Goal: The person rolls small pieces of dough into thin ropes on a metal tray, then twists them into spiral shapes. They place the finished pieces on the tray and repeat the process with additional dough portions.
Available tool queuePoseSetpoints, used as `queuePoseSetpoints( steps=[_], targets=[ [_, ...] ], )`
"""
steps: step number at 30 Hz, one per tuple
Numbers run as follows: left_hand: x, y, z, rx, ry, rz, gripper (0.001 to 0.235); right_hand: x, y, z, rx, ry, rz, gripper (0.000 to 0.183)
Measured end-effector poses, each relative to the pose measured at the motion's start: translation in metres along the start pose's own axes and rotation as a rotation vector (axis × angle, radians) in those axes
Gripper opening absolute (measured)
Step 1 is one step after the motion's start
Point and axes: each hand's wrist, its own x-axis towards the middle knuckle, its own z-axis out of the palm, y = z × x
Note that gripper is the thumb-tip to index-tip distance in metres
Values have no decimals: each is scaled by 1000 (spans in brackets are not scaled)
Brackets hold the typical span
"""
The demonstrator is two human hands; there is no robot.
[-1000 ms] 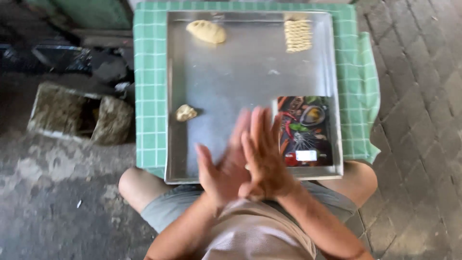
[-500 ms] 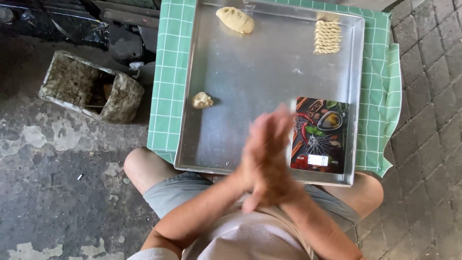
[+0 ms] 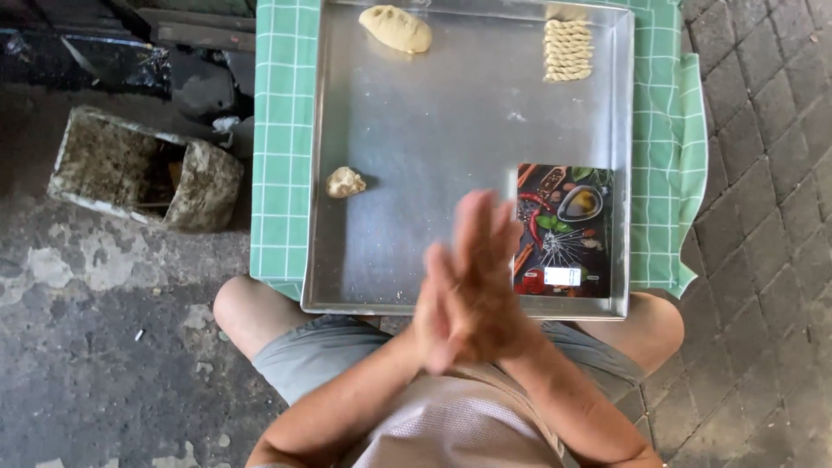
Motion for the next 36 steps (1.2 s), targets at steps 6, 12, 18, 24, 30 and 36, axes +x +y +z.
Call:
queuePoseSetpoints(
  steps=[6, 12, 18, 24, 30, 36],
  targets=[
    [7, 29, 26, -533, 132, 13, 109, -36, 10, 5, 12, -324, 168, 115],
    [-1, -21, 22, -40, -201, 547, 66, -17, 0, 2, -25, -152, -7, 93],
    [19, -6, 18, -329, -8, -69, 98, -10, -18, 7, 30, -188, -69, 89],
    [9, 0, 34, -574, 91, -76, 97, -8, 12, -8, -142, -144, 24, 104],
    [5, 19, 33, -358, -24, -2, 90, -5, 5, -7, -181, -112, 31, 97],
    [9, 32, 43, -437, -17, -23, 100, 0, -2, -8, -58, -172, 54, 86]
  ],
)
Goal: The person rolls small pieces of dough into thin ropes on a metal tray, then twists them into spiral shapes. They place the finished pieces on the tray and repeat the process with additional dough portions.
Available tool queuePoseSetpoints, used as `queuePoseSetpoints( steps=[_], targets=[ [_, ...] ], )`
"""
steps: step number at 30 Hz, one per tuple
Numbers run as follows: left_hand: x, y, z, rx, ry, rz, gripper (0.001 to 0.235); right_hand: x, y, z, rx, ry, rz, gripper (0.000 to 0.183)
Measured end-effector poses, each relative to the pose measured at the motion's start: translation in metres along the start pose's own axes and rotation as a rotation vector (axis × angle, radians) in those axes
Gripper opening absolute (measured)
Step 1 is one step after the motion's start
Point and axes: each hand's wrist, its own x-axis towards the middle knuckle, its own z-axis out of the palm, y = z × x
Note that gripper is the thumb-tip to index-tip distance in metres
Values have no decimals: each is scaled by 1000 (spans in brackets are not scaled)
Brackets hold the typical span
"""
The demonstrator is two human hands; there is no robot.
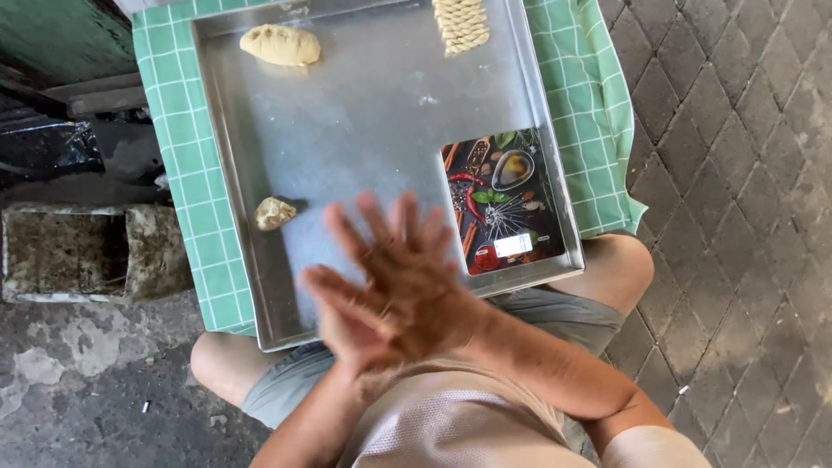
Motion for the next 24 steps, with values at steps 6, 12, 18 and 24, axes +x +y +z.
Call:
queuePoseSetpoints(
  steps=[6, 12, 18, 24],
  targets=[
    [17, 24, -24, 54, 107, 26, 100, -5, -13, 18, 64, 66, -62, 86],
    [-13, -3, -15, 124, 103, -61, 99, 7, 12, -9, -95, 65, 69, 94],
    [8, 19, -40, 270, 75, 86, 83, -12, -8, 16, -36, 42, -44, 81],
    [-8, -8, -56, 75, 69, -33, 97, 7, 6, 3, -147, -11, 34, 91]
  ],
)
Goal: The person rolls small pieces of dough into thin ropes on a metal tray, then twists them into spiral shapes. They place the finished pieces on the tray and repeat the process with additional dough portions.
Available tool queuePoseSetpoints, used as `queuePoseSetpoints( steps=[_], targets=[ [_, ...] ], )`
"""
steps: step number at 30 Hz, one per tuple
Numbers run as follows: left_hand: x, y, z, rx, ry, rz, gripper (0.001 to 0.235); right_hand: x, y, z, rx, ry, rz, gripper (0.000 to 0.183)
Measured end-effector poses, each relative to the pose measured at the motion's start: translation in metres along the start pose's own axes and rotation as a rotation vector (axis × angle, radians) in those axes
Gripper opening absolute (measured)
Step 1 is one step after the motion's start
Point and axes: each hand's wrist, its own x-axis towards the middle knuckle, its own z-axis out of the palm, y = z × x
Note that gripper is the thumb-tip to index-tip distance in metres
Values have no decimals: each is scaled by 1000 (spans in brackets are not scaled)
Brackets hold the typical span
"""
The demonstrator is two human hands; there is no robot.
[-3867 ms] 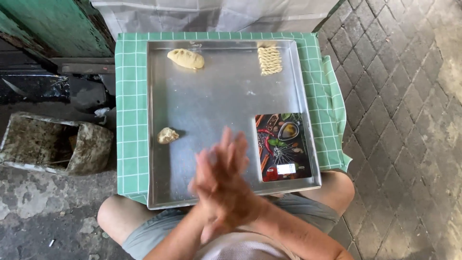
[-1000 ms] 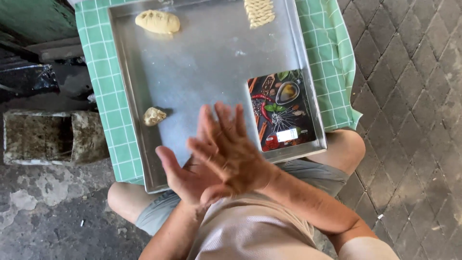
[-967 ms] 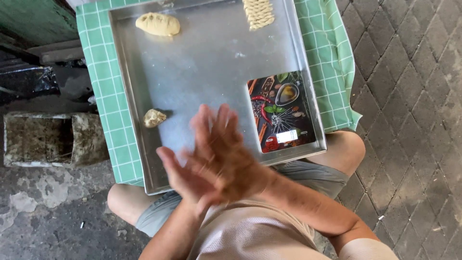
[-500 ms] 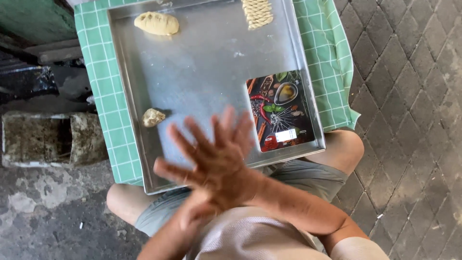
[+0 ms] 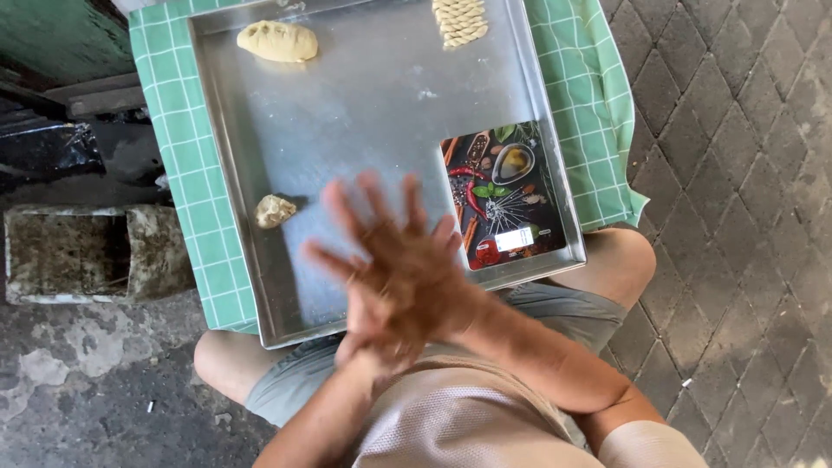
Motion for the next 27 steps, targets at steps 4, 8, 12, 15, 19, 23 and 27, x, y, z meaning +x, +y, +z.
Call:
queuePoseSetpoints(
  steps=[4, 8, 12, 15, 19, 23, 27],
  targets=[
    [0, 16, 37, 71, -31, -4, 87, -8, 16, -3, -1, 39, 19, 85],
    [20, -16, -58, 461, -18, 280, 106, -12, -19, 12, 210, -69, -38, 96],
    [10, -1, 14, 368, -21, 166, 99, 0, 8, 0, 261, 136, 33, 86],
    [12, 6, 42, 194, -17, 13, 95, -12, 8, 3, 22, 67, 72, 93],
    [17, -1, 32, 142, 7, 186, 99, -8, -19, 17, 351, 191, 32, 88],
    [2, -14, 51, 855, -274, 314, 82, -4, 17, -2, 371, 329, 255, 83],
    [23, 0, 43, 811, -94, 442, 93, -18, -20, 9, 474, 311, 199, 87]
  ],
)
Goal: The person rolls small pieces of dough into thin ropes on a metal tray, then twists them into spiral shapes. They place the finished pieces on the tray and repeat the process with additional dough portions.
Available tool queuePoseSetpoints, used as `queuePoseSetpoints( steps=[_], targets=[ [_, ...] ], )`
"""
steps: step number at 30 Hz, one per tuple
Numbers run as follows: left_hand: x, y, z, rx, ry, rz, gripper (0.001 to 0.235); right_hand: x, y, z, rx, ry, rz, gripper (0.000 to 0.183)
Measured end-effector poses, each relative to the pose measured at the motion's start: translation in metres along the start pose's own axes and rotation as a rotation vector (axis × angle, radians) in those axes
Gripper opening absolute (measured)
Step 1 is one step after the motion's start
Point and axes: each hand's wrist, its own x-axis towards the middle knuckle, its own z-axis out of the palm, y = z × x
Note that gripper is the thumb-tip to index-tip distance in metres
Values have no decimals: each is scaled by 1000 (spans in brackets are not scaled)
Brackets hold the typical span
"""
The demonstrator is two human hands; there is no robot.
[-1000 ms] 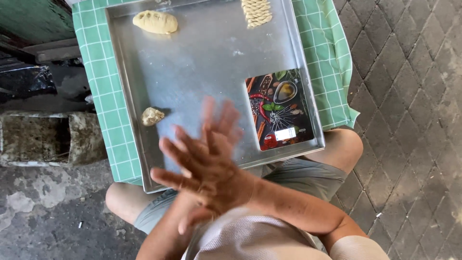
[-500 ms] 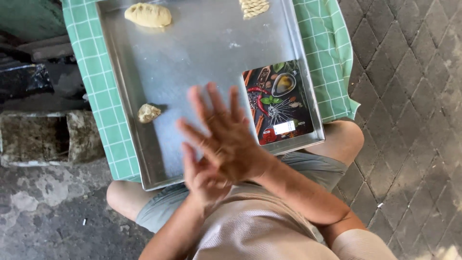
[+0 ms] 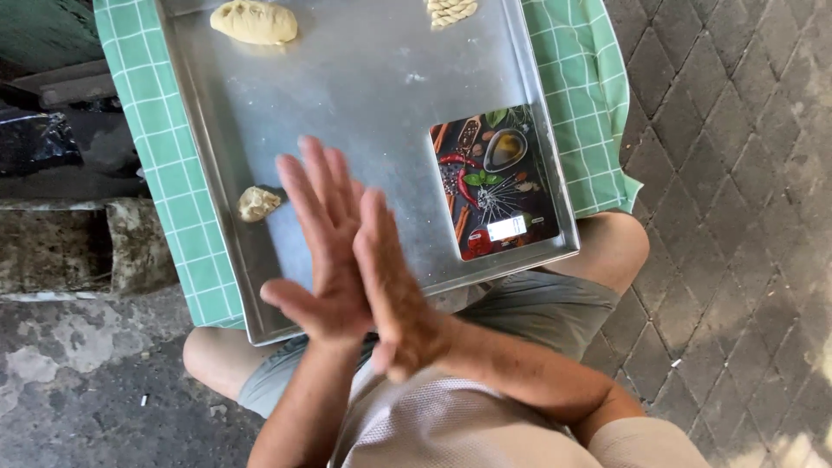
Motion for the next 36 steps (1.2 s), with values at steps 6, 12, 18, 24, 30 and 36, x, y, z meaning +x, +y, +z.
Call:
queuePoseSetpoints(
  steps=[6, 12, 18, 24, 30, 36],
  targets=[
    [-21, -6, 8, 192, -201, 30, 111, 25, 33, -16, 309, 45, 38, 107],
    [20, -10, -30, 325, -155, 106, 99, 15, -2, 5, 270, -41, 5, 98],
    [19, -20, -23, 317, -126, 115, 93, 28, 13, -12, 332, 43, 15, 94],
    [1, -16, -2, 264, -169, 82, 87, 23, 23, 1, 329, 39, 9, 90],
    [9, -30, -19, 203, -148, 41, 80, 5, 0, 6, 388, 64, 63, 90],
    [19, -46, -40, 320, -12, 57, 85, 29, 25, 0, 468, 72, 54, 84]
  ],
)
